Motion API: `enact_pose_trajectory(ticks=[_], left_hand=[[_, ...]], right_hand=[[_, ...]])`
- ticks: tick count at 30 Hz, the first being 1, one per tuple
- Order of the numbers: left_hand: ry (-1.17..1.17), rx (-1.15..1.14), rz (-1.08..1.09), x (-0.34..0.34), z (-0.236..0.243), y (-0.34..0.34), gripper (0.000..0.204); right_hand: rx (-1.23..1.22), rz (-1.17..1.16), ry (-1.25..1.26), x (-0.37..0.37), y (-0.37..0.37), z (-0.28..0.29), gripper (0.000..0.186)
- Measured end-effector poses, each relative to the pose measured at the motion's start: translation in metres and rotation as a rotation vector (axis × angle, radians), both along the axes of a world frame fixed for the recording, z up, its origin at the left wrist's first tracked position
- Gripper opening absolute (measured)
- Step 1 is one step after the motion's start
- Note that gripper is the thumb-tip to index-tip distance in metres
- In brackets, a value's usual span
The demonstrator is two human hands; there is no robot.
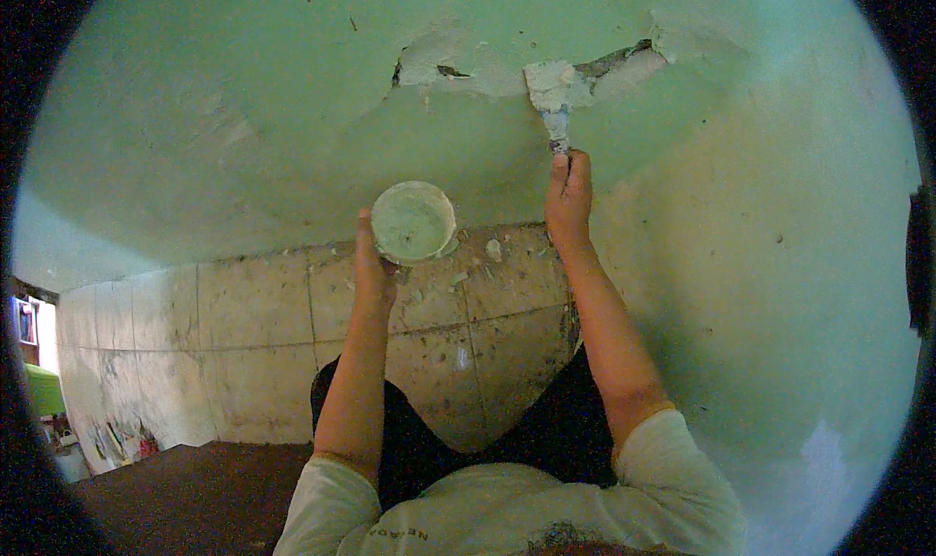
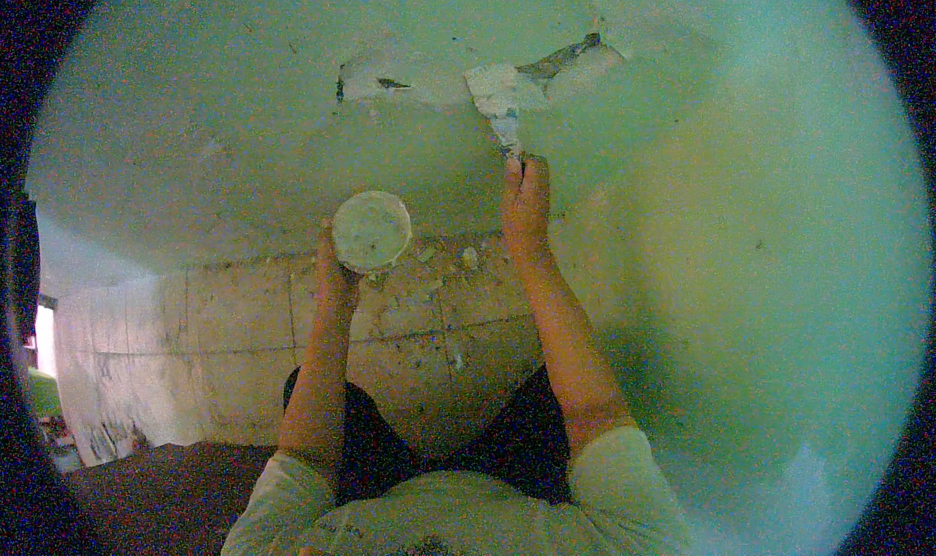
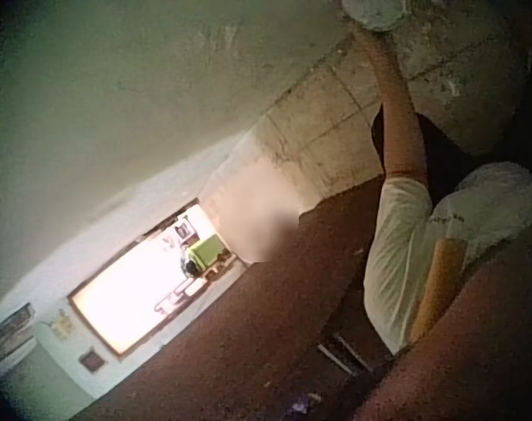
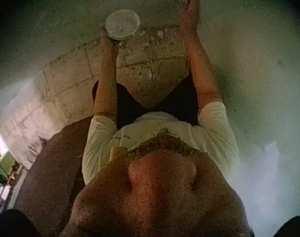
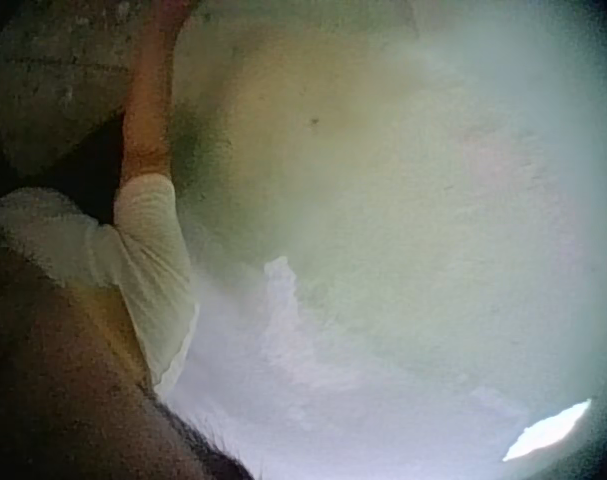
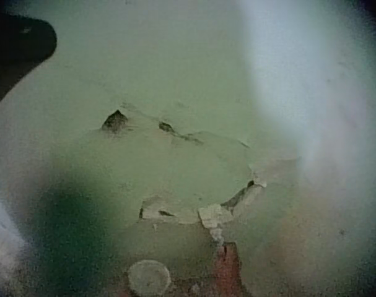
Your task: The person uses a scraper to apply a white material from a container onto a damaged area of the ceiling, smoothing it over the surface.
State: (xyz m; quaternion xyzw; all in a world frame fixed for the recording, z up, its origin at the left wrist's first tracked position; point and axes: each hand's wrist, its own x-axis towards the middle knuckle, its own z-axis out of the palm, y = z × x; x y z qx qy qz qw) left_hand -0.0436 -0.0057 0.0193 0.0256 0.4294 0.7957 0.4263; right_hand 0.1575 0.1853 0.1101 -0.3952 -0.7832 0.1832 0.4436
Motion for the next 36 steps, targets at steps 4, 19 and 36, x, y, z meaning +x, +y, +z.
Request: enact_pose_trajectory(ticks=[4,19,36], left_hand=[[0.029,-0.043,-0.055,0.002,0.011,-0.008,0.064],[-0.016,-0.009,-0.014,0.000,0.004,-0.005,0.066],[-0.006,-0.145,-0.042,-0.002,0.001,-0.006,0.063]], right_hand=[[-0.025,-0.025,-0.052,0.019,0.007,-0.047,0.027],[0.204,0.115,-0.002,-0.069,-0.028,-0.018,0.027],[-0.215,0.512,0.171,-0.042,-0.041,0.006,0.039]])
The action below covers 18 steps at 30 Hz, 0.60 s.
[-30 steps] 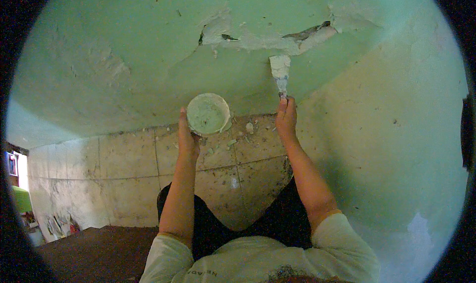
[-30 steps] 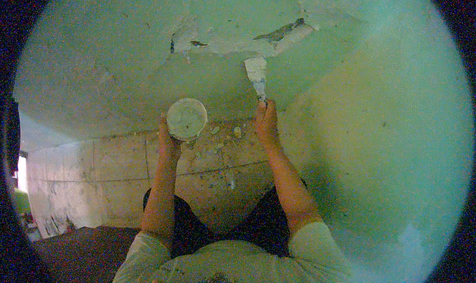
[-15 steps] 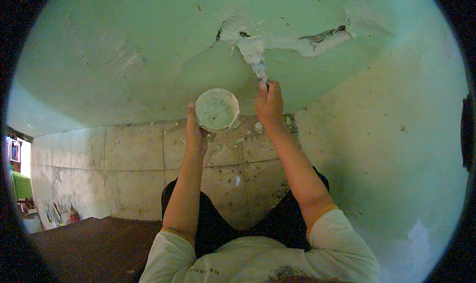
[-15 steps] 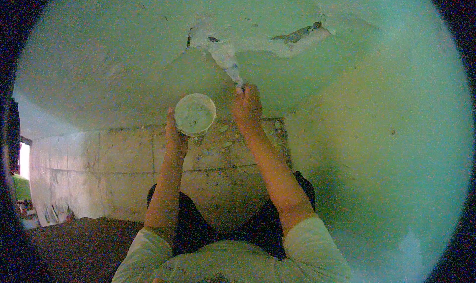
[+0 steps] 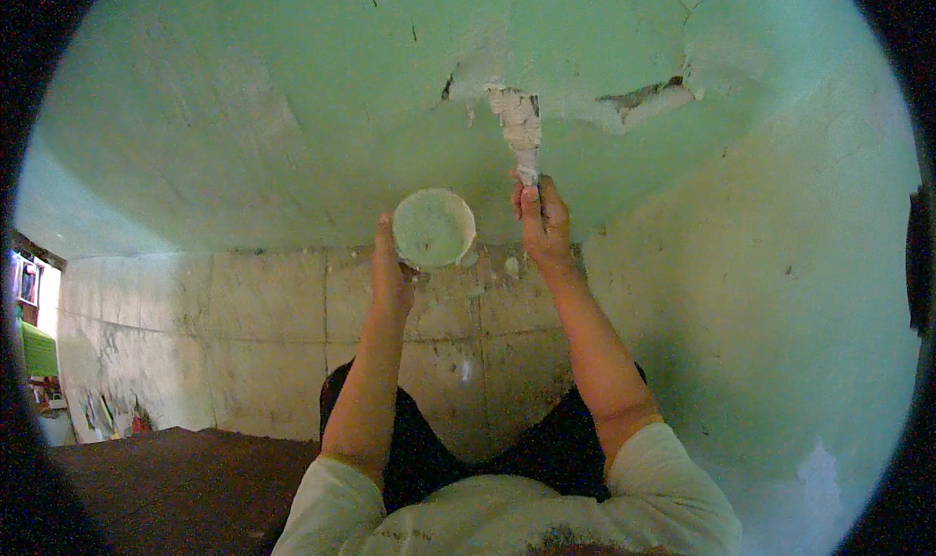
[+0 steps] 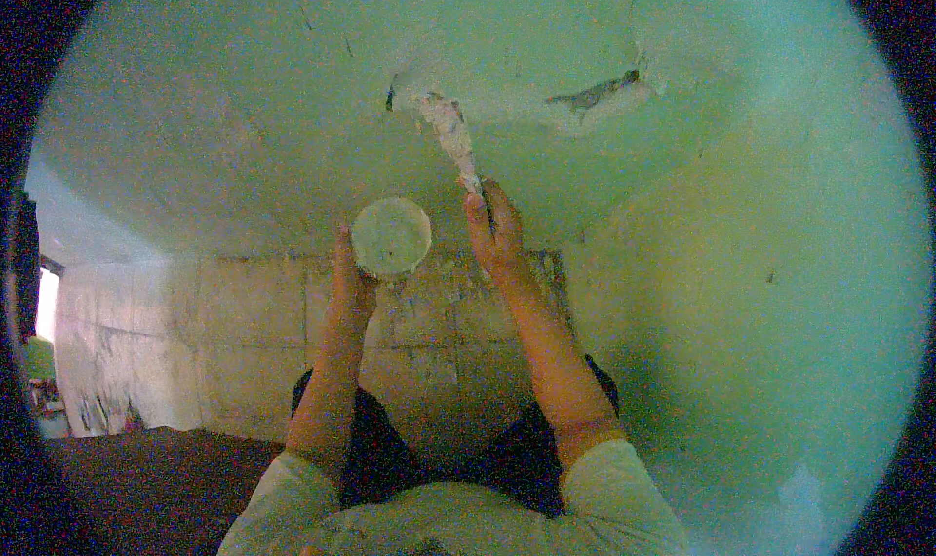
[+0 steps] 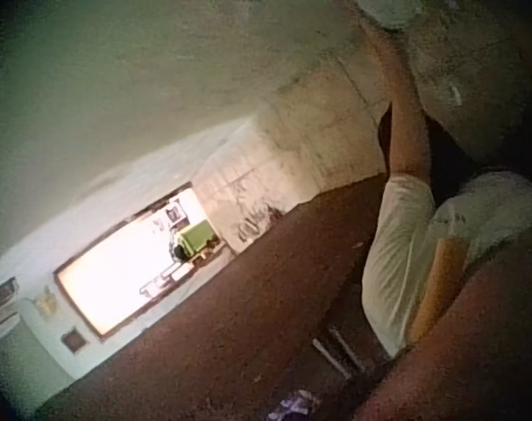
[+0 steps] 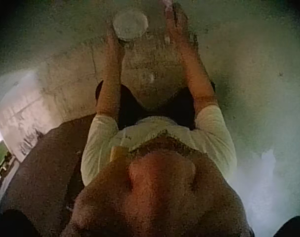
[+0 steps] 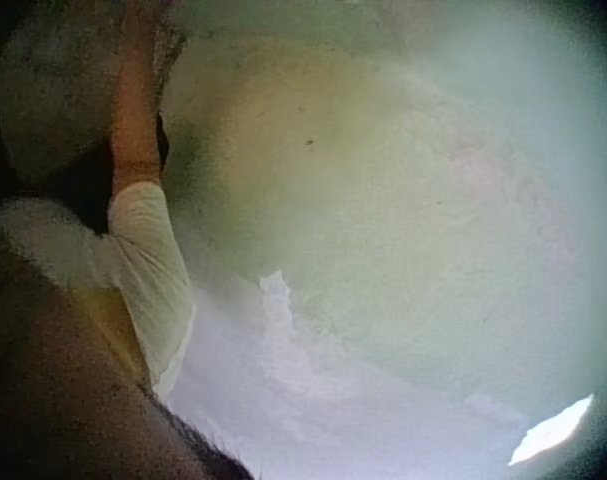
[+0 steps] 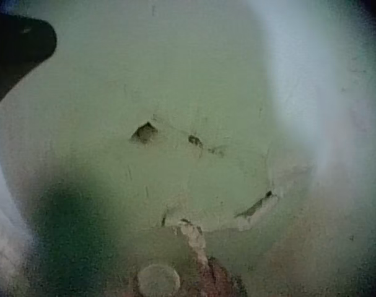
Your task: The person uses a scraper to apply a white material from a container onto a damaged area of the ceiling, smoothing it over the surface.
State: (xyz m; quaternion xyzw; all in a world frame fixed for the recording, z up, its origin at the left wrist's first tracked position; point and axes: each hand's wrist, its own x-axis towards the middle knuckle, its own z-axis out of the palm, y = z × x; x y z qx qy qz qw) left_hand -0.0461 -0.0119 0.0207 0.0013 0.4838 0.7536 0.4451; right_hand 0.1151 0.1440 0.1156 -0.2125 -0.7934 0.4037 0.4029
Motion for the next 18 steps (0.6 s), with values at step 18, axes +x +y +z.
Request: enact_pose_trajectory(ticks=[18], left_hand=[[0.028,0.073,0.032,0.005,0.012,0.004,0.072]], right_hand=[[-0.340,-0.081,0.004,-0.033,0.029,-0.040,0.034]])
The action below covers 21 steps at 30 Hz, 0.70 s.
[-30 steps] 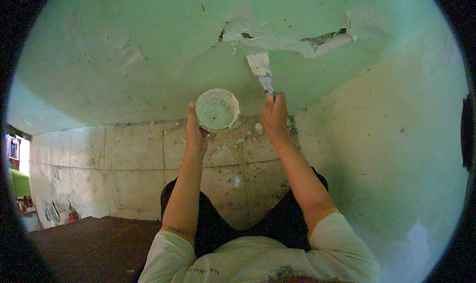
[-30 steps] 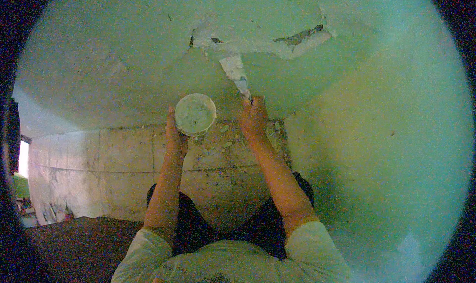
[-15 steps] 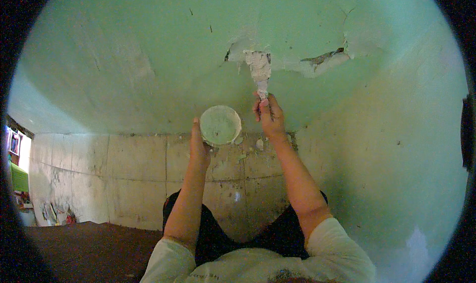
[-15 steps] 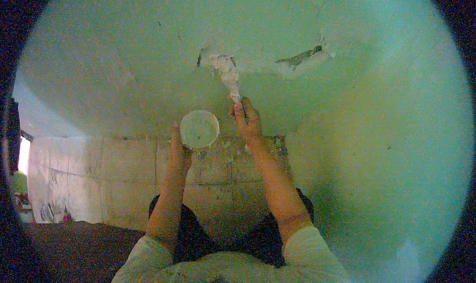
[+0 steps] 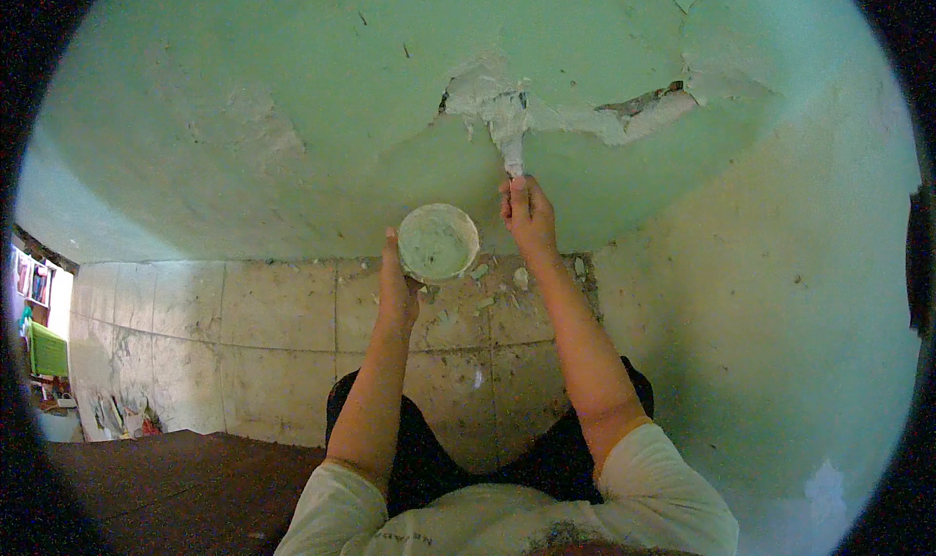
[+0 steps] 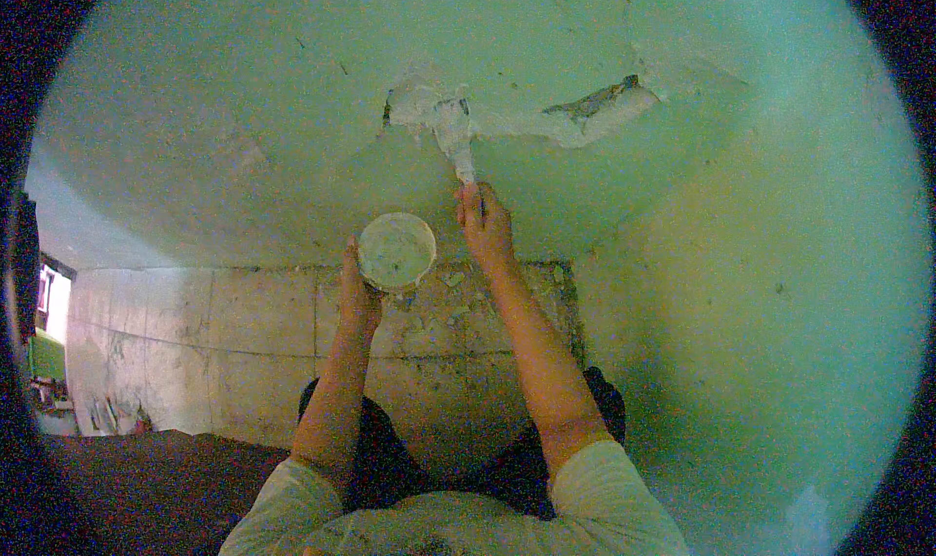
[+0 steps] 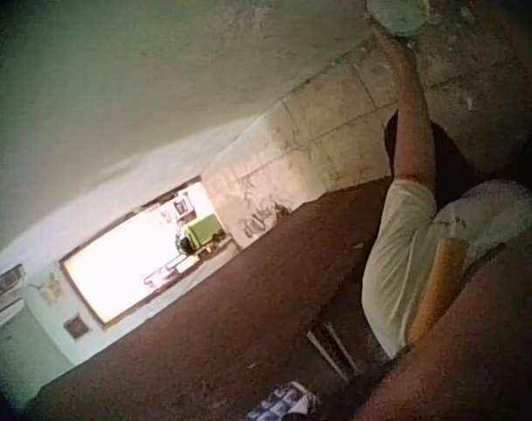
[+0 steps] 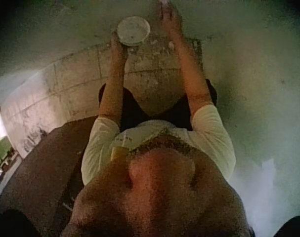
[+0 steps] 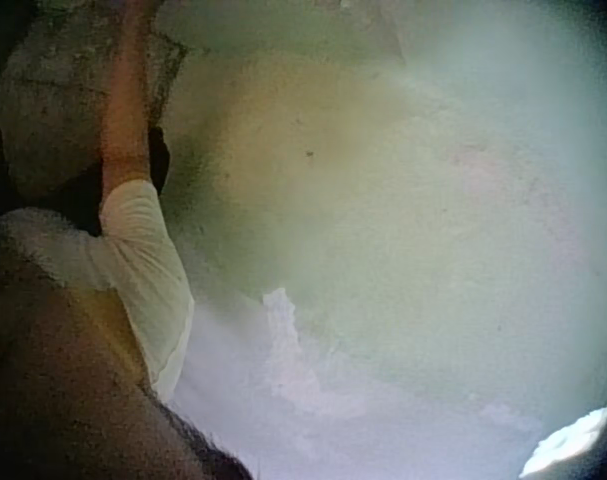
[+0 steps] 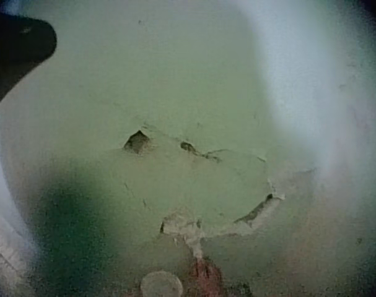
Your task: The person uses a scraper to apply a white material from a container onto a damaged area of the ceiling, smoothing it over the surface.
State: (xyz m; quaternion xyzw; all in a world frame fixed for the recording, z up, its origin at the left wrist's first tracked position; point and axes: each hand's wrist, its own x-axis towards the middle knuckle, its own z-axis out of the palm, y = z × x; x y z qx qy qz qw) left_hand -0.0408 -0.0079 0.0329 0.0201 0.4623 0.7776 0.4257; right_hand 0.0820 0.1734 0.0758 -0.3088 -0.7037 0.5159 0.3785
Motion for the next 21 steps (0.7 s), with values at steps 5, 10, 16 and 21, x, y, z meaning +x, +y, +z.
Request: enact_pose_trajectory(ticks=[5,10,16,21], left_hand=[[0.002,0.040,-0.042,-0.003,-0.001,0.002,0.073],[-0.009,0.019,-0.019,-0.005,-0.013,0.001,0.071],[0.022,0.043,-0.021,0.004,-0.002,0.000,0.071],[0.042,0.068,-0.012,-0.002,-0.002,-0.003,0.072]], right_hand=[[-0.047,-0.041,-0.070,0.031,-0.004,-0.038,0.033],[-0.010,-0.023,0.039,0.029,-0.024,0.011,0.034],[0.145,-0.137,-0.079,0.033,-0.003,0.036,0.035],[0.252,-0.280,-0.186,0.087,0.007,-0.001,0.035]])
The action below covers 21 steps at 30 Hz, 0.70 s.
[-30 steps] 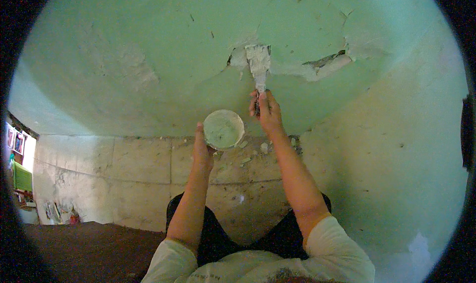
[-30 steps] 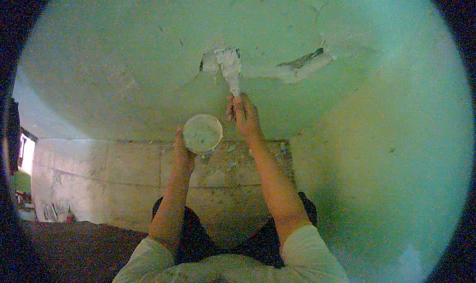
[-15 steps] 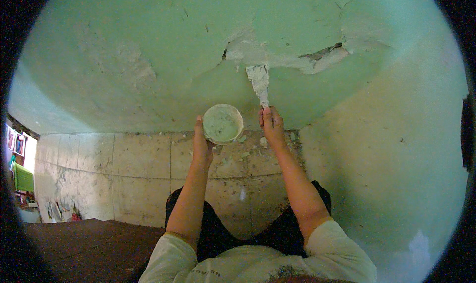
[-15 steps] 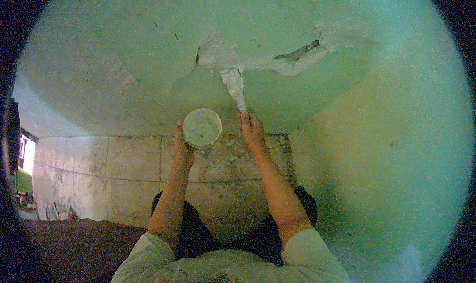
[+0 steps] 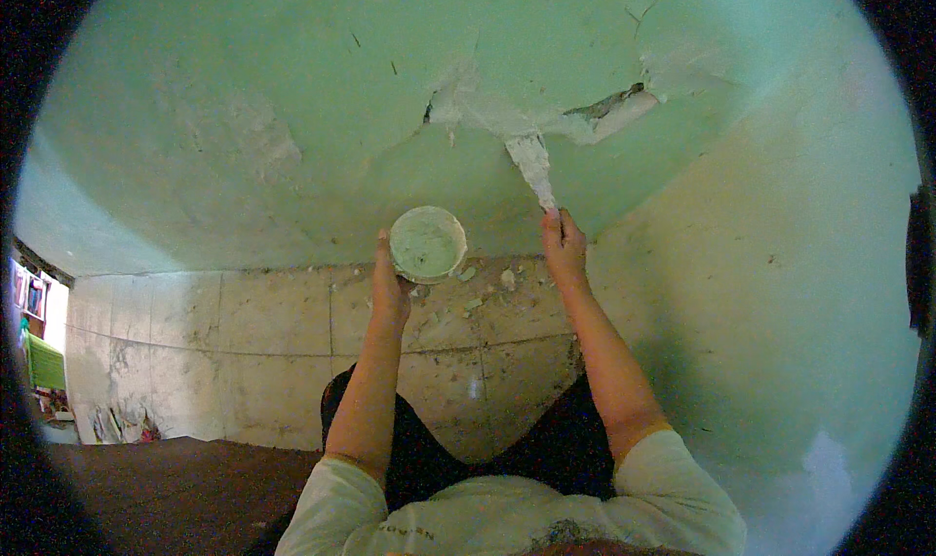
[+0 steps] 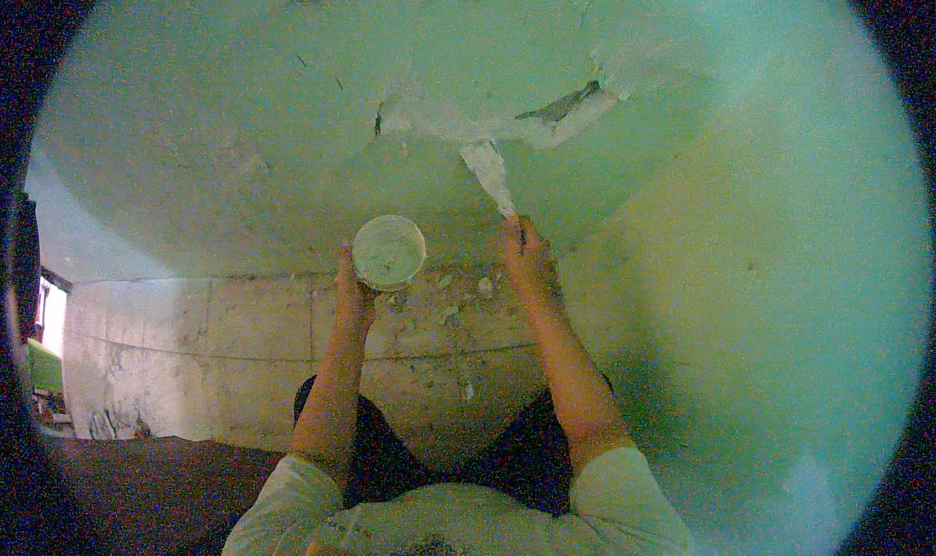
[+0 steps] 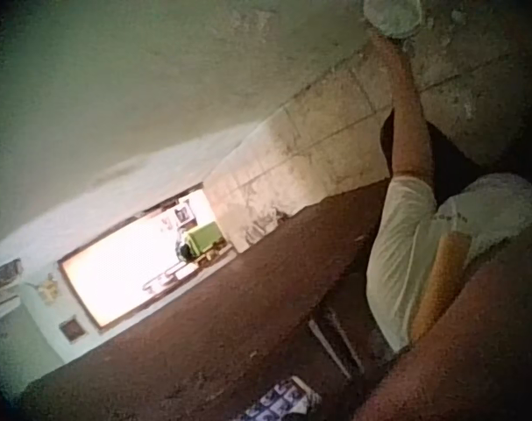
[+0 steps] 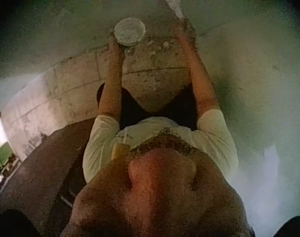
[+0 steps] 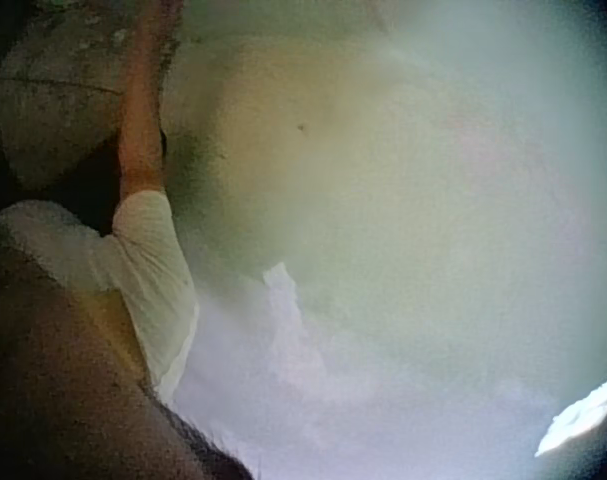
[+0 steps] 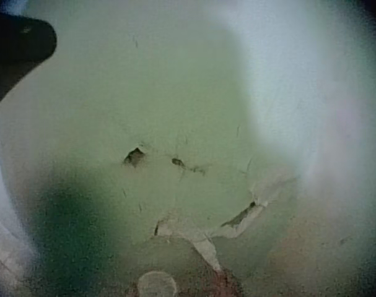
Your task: The person uses a scraper to apply a white material from a container onto a damaged area of the ceiling, smoothing it over the surface.
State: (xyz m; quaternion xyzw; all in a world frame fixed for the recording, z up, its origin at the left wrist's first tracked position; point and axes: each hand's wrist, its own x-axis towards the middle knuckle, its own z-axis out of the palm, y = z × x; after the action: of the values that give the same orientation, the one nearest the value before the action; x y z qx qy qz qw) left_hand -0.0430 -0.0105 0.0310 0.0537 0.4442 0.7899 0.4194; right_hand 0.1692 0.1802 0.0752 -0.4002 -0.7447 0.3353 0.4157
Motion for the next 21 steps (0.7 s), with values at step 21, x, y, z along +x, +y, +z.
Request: enact_pose_trajectory(ticks=[21], left_hand=[[-0.021,-0.046,-0.014,0.005,-0.022,0.015,0.079]], right_hand=[[0.310,-0.021,-0.380,-0.004,0.006,0.094,0.042]])
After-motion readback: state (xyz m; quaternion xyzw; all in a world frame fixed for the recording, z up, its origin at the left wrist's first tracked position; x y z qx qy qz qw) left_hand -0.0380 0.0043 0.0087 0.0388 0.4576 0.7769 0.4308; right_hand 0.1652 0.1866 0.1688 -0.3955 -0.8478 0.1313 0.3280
